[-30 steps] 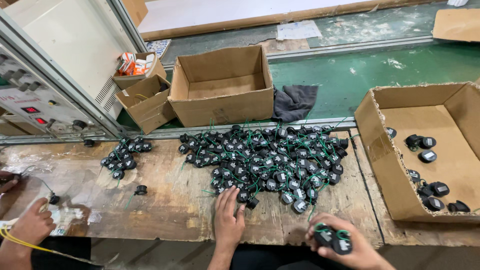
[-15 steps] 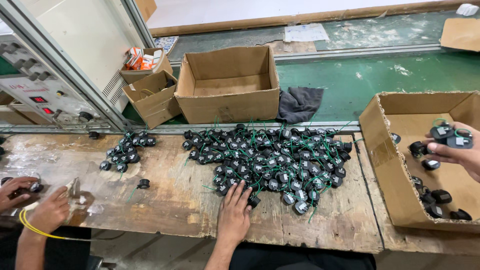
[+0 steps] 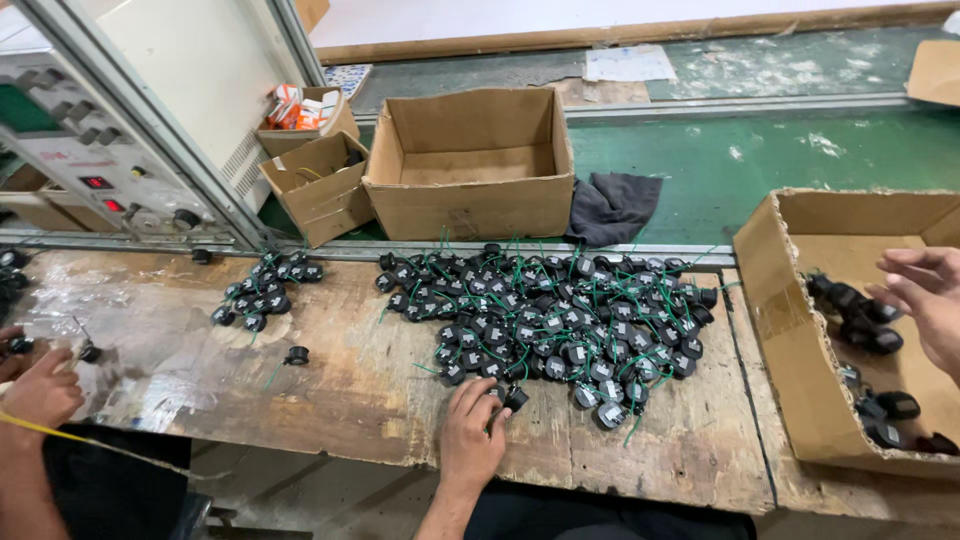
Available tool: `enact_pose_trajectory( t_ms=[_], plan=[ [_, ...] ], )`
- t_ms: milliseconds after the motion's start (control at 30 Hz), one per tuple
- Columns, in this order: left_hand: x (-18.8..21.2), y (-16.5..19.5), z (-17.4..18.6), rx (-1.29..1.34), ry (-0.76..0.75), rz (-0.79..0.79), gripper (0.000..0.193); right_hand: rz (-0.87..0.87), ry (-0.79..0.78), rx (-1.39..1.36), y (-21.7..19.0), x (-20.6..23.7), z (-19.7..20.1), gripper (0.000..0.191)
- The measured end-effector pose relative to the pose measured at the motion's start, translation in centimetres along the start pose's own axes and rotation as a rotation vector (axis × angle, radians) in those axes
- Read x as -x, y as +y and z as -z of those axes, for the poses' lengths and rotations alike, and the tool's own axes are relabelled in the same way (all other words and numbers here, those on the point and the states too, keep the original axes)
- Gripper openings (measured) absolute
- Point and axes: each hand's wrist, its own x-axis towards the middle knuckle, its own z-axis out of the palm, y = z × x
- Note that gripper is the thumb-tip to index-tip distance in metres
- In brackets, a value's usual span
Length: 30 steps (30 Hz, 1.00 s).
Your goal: The person picks up black power adapters with green wires from the workbench, coils each wire around the adapter by hand, and places the finished adapters into a cardboard box on the right. They repeat this for many adapters, taking new ones from the pile on the bench.
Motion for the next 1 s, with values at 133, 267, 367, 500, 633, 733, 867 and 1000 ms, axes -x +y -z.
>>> enact_pose_trajectory(
  t_ms=[133,267,367,500,633,733,867,1000],
  plan=[
    [0.1,-0.4,-0.3,0.058,0.065,0.053,0.013,0.198,-0.06,0.101,-2.2,4.1,-2.5,0.013],
    [0.4,-1.2,-0.8,0.061,0.118,0.114,0.018,0.26,-0.274,0.007,-2.4,13.0,-9.3,0.016],
    [0.9,-2.0,-1.3,0.092,0.194,0.166,0.02,0.12,-0.496,-0.119,-0.5,18.1,-16.7,0.018],
    [1.0,-4.3,-1.5,0.313,0.304,0.308,0.022,-0.232,-0.687,-0.369,2.6,22.6,-24.8,0.02],
    [1.2,-6.0,-2.1,0.778,0.331,0.315,0.024,-0.229,-0.727,-0.322,3.7,24.2,-28.3,0.035],
    [2.0,-5.4,-2.6,1.154,0.409,0.448,0.024,-0.336,-0.75,-0.429,3.0,24.1,-28.0,0.047],
    [3.2,-0.7,-4.5,1.346,0.126,0.318,0.028,-0.256,-0.807,-0.341,2.1,23.9,-27.2,0.064],
    [1.9,3.4,-4.9,0.642,0.121,-0.152,0.027,0.122,-0.773,0.028,3.4,24.7,-27.2,0.063]
  ],
)
